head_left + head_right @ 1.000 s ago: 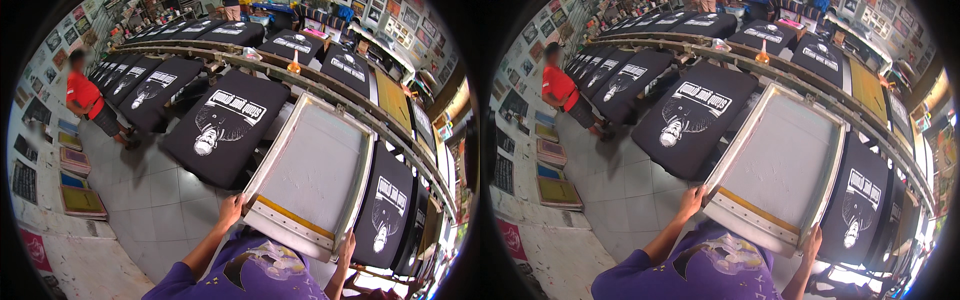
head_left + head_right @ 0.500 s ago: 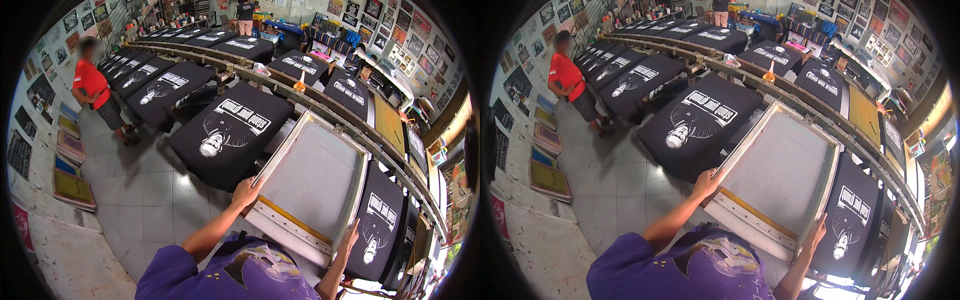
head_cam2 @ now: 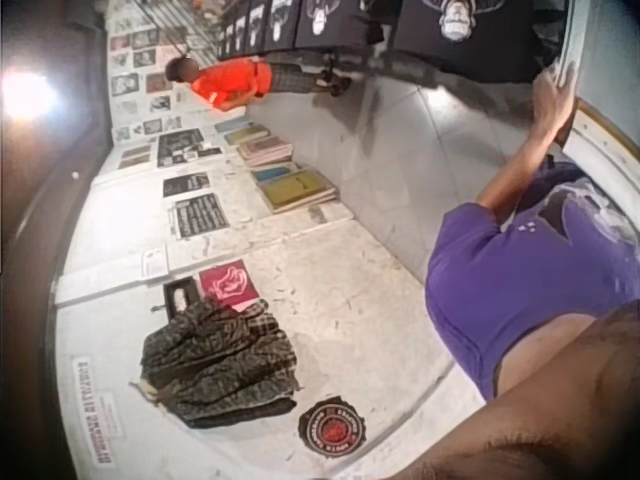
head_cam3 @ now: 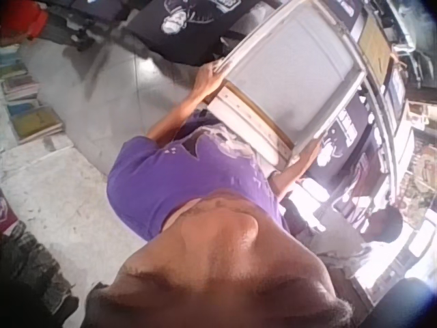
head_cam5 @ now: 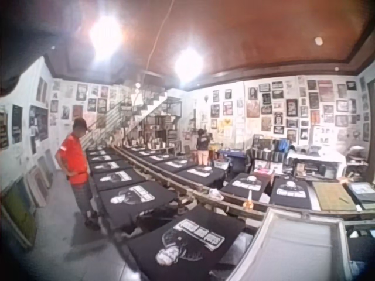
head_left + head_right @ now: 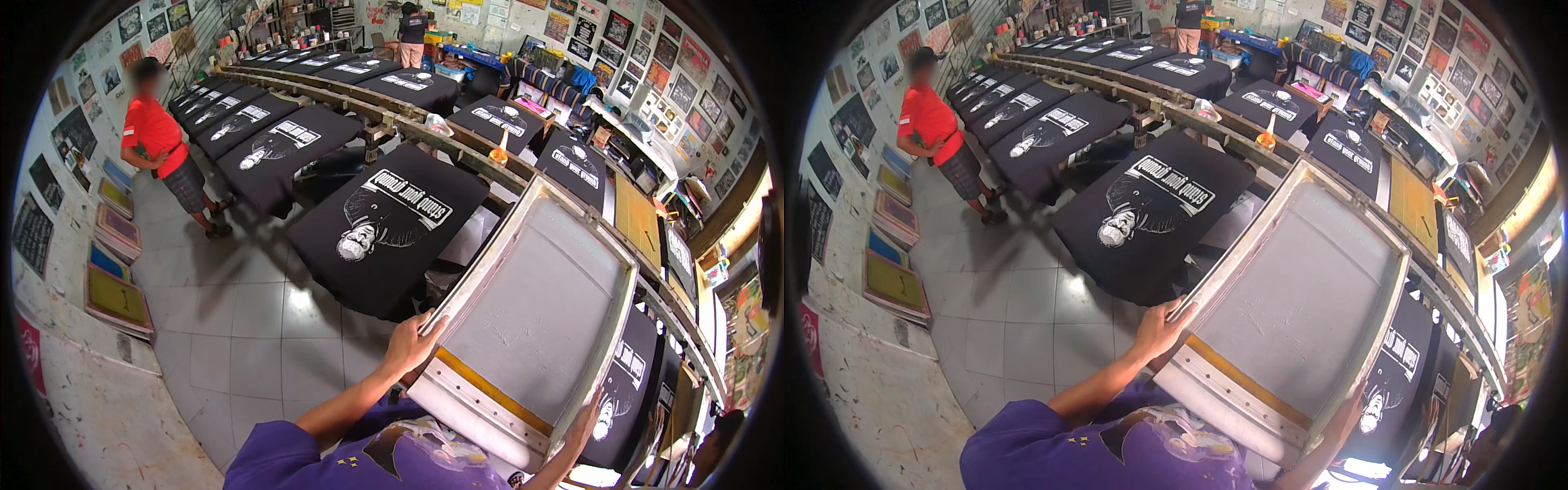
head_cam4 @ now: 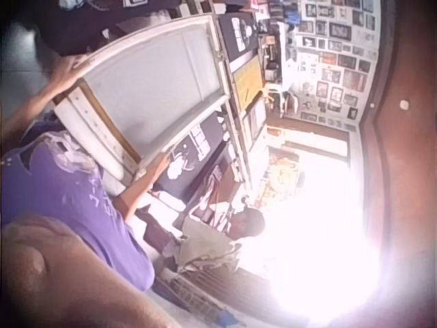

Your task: The person performs screen printing on a series of black t-shirts using a manual press. They repeatedly lower a screen onto the fabric, pull a squeegee across the mesh to transfer ink, and lift the screen to reveal the printed design. The process is repeated for multiple shirts arranged in a row.

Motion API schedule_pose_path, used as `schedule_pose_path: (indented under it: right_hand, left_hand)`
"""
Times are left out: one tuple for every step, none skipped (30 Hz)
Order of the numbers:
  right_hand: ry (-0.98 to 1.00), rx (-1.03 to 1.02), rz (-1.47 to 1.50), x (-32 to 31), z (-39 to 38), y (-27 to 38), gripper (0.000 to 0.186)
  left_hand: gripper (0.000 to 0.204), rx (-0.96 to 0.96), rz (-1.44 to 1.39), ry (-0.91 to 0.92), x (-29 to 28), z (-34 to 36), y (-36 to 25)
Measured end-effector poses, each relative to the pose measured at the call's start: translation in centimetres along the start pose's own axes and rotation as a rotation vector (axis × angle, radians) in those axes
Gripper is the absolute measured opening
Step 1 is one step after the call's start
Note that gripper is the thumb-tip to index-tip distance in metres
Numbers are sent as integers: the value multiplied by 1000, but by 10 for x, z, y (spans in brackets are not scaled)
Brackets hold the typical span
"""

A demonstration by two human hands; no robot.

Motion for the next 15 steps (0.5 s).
schedule_pose_path:
  right_hand:
    - [-51,1,22,-9,-10,-1,74]
    - [-96,-3,52,-15,-21,-4,74]
    - [-142,-11,80,-18,-30,-6,74]
    - [-185,-15,109,-22,-38,-7,74]
    - [-224,-19,134,-23,-46,-8,75]
    - [-251,-16,156,-26,-56,-11,75]
    - [-269,-15,171,-27,-64,-12,76]
    - [-284,-11,193,-30,-72,-14,77]
    - [-290,0,214,-33,-80,-15,78]
    - [-247,26,242,-35,-87,-21,88]
    - [-239,51,252,-36,-91,-26,94]
    - [-230,78,262,-36,-95,-32,102]
    - [-260,104,258,-39,-100,-40,103]
    - [-248,95,249,-40,-103,-44,99]
    - [-236,86,237,-42,-107,-49,95]
  left_hand:
    - [76,-49,-9,73,5,-4,-9]
    - [76,-48,-18,86,5,-9,-16]
    - [76,-47,-27,100,6,-14,-20]
    - [77,-46,-33,116,7,-16,-22]
    - [62,-38,6,110,9,-18,-19]
    - [61,-32,15,98,9,-22,-20]
    - [60,-25,27,84,8,-27,-23]
    - [59,-18,38,71,7,-31,-24]
    - [57,8,61,82,9,-32,-21]
    - [57,10,36,93,9,-33,-19]
    - [56,10,11,104,10,-34,-17]
    - [56,11,-14,115,10,-36,-15]
    - [60,-4,-23,140,10,-37,-16]
    - [63,-18,-32,164,9,-37,-18]
    - [67,-33,-41,189,9,-40,-19]
Point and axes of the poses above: each hand's wrist, its own z-axis towards the middle knuckle, its own x-axis out of the palm, y = z × x, the point moved 9 cm from there along z, towards the middle knuckle, and after that the axes turned 14 degrees about y, right-handed, at the moved point
